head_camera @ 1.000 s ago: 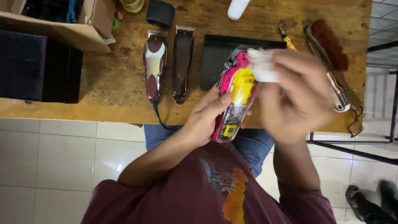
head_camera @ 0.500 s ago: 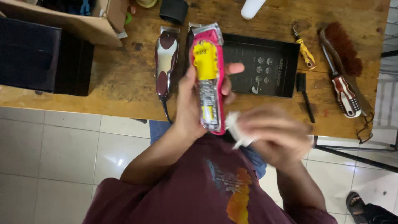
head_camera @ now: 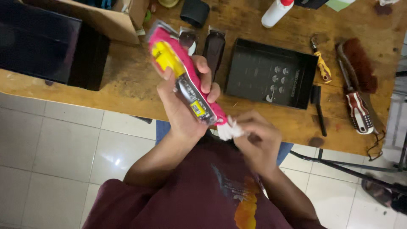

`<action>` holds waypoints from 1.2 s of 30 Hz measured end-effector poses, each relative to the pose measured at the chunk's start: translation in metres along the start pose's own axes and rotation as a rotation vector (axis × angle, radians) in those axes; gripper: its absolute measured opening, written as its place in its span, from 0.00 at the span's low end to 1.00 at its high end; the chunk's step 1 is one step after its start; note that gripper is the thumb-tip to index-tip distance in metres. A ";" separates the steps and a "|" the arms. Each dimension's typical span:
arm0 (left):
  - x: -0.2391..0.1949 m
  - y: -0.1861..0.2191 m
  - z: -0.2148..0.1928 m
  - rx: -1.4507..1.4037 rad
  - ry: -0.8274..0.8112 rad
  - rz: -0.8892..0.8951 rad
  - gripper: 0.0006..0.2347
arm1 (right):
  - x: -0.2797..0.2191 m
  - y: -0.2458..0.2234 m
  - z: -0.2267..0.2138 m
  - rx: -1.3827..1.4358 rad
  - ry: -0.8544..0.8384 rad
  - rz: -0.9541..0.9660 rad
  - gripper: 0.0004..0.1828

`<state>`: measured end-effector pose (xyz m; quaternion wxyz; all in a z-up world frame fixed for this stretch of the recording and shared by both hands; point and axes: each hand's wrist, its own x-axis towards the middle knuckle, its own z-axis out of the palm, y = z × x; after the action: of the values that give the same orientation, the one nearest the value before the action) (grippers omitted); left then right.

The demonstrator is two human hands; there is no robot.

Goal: The person applies oil from a bottle onto the blades of hair clippers, wipes them with a cloth, and attaches a protective cap to one of them.

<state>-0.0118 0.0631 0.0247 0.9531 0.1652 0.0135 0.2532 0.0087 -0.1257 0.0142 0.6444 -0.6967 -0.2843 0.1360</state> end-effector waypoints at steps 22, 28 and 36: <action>0.018 0.090 -0.050 0.351 0.135 -0.018 0.22 | 0.031 0.027 -0.160 -1.150 0.335 -0.125 0.17; 0.022 0.085 -0.047 0.257 0.050 -0.020 0.21 | 0.061 -0.002 -0.081 -0.716 0.218 -0.131 0.09; 0.018 0.066 -0.020 0.476 -0.202 -0.033 0.22 | 0.070 -0.022 0.050 0.196 -0.337 0.190 0.32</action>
<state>-0.0303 0.1319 0.0282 0.8880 0.4089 -0.0201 0.2094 0.0320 -0.0445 0.0414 0.6366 -0.6218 -0.3065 0.3378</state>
